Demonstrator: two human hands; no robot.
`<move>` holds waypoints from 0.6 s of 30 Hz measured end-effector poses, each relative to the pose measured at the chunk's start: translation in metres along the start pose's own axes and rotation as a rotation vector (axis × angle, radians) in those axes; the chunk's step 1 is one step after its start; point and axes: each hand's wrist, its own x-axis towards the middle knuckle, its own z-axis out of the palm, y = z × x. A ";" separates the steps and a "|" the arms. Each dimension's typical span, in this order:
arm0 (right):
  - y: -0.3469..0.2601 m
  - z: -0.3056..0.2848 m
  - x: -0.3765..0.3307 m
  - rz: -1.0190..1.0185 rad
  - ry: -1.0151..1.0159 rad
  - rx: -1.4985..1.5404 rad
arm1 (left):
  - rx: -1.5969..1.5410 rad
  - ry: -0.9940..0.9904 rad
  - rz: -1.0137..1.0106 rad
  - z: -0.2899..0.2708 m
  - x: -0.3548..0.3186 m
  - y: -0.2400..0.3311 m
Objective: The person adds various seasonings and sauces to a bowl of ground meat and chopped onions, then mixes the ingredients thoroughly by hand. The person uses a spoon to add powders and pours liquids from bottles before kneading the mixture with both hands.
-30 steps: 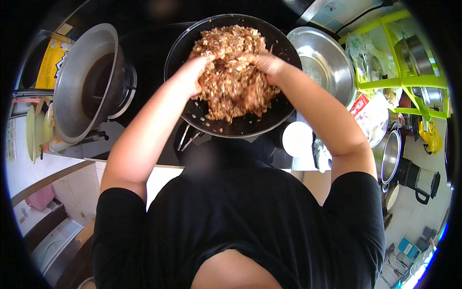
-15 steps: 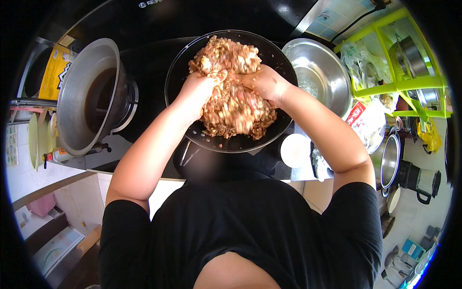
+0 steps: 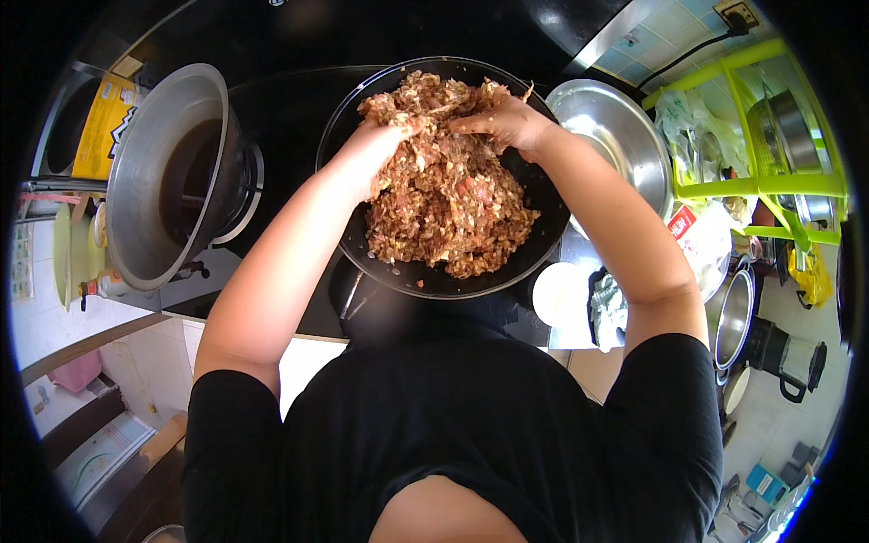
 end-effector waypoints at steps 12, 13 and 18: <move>0.014 0.022 0.022 0.278 -0.395 0.831 | -0.304 -0.143 -0.136 -0.004 0.052 -0.011; 0.008 0.022 0.015 0.286 -0.329 0.794 | -0.348 -0.204 -0.147 0.002 0.035 -0.002; -0.009 0.028 -0.012 0.122 -0.047 0.486 | -0.183 -0.130 0.106 -0.001 0.027 -0.009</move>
